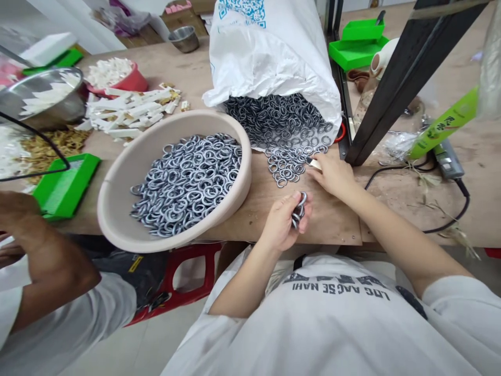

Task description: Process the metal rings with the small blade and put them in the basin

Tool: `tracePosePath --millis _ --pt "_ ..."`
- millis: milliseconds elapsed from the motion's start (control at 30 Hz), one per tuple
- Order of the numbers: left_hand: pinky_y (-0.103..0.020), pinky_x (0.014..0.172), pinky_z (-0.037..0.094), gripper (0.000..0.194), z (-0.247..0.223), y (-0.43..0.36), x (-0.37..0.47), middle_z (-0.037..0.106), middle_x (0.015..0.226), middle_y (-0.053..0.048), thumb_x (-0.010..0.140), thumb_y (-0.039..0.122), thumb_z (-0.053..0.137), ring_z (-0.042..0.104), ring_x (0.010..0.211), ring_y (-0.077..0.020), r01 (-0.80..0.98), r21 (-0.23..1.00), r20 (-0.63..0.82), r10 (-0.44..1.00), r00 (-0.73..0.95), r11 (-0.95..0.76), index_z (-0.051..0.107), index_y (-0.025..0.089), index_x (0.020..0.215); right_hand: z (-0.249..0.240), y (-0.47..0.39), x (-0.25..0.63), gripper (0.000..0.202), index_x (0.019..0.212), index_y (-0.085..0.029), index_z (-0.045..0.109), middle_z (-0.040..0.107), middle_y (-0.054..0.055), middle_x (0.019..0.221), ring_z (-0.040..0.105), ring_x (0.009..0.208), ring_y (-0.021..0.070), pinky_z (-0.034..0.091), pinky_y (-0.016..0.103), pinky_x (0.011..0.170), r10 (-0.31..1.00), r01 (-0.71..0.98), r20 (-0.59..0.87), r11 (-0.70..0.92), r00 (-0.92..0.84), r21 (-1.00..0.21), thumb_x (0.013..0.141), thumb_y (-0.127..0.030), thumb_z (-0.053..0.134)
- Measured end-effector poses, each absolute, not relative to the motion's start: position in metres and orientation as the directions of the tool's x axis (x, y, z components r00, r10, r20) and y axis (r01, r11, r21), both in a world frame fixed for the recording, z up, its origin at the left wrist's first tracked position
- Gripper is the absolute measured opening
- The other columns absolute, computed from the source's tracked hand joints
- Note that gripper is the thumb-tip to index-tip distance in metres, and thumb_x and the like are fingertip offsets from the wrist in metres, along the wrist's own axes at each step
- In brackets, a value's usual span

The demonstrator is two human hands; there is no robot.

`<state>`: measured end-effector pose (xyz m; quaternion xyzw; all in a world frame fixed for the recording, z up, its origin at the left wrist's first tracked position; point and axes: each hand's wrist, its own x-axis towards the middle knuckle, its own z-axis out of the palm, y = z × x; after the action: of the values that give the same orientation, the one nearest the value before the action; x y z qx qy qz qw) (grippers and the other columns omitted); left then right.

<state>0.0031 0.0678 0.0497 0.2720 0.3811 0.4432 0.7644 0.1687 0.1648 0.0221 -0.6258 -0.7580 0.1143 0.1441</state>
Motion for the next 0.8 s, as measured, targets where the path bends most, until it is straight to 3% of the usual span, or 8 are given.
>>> tracePosePath --millis 100,200,367,533,667,800 --pt "-0.016 0.035 0.032 0.032 0.046 0.073 -0.008 0.064 0.073 0.001 0.083 0.036 0.069 0.047 0.041 -0.0047 -0.486 0.760 -0.338 0.901 0.272 0.432 0.064 0.015 0.106 0.019 0.182 0.156 0.038 0.123 -0.017 0.062 0.068 0.018 0.120 0.063 0.103 0.0322 0.043 0.037 0.079 0.986 0.947 0.023 0.165 -0.165 -0.277 0.098 -0.042 0.049" --pt "-0.017 0.036 0.034 0.027 0.039 0.076 -0.016 0.066 0.078 -0.001 0.081 0.039 0.067 0.053 0.047 -0.0067 -0.511 0.754 -0.357 0.911 0.207 0.412 0.062 0.015 0.092 0.021 0.180 0.159 0.031 0.114 -0.016 0.064 0.069 0.019 0.116 0.063 0.099 0.0308 0.042 0.036 0.076 0.989 0.944 0.035 0.151 -0.147 -0.295 0.098 -0.035 0.047" --pt "-0.017 0.035 0.027 0.036 0.028 0.083 -0.014 0.063 0.080 0.001 0.082 0.051 0.067 0.051 0.046 -0.0049 -0.359 0.885 -0.275 0.955 0.107 0.295 0.055 0.017 0.083 0.048 0.140 0.180 0.022 0.093 -0.019 0.064 0.070 0.007 0.090 0.061 0.080 0.0211 0.037 0.029 0.067 0.921 0.744 0.064 0.350 -0.384 -0.569 0.098 -0.033 0.048" --pt "-0.016 0.039 0.030 0.040 0.027 0.084 0.005 0.053 0.067 0.004 0.086 0.056 0.063 0.045 0.044 -0.0035 -0.118 0.969 -0.179 0.948 0.264 0.216 0.060 0.017 0.086 0.072 0.111 0.182 0.025 0.081 -0.018 0.061 0.064 0.001 0.075 0.057 0.071 0.0157 0.037 0.027 0.065 0.916 0.532 0.056 0.279 -0.397 -0.799 0.097 -0.036 0.051" --pt "-0.017 0.039 0.032 0.039 0.032 0.079 0.017 0.053 0.064 0.003 0.087 0.054 0.061 0.045 0.045 -0.0045 -0.190 0.945 -0.201 0.932 0.302 0.266 0.060 0.016 0.081 0.067 0.102 0.179 0.019 0.084 -0.019 0.063 0.065 0.000 0.075 0.058 0.070 0.0149 0.042 0.027 0.066 0.963 0.294 0.077 0.154 -0.258 -0.943 0.093 -0.034 0.057" --pt "-0.018 0.035 0.028 0.035 0.037 0.074 0.024 0.051 0.060 0.004 0.089 0.048 0.060 0.043 0.040 -0.0050 -0.290 0.908 -0.227 0.938 0.263 0.301 0.055 0.017 0.074 0.055 0.088 0.175 0.022 0.090 -0.021 0.065 0.067 -0.001 0.078 0.062 0.069 0.0151 0.048 0.028 0.067 0.976 0.033 0.077 0.085 -0.202 -0.996 0.084 -0.040 0.073"
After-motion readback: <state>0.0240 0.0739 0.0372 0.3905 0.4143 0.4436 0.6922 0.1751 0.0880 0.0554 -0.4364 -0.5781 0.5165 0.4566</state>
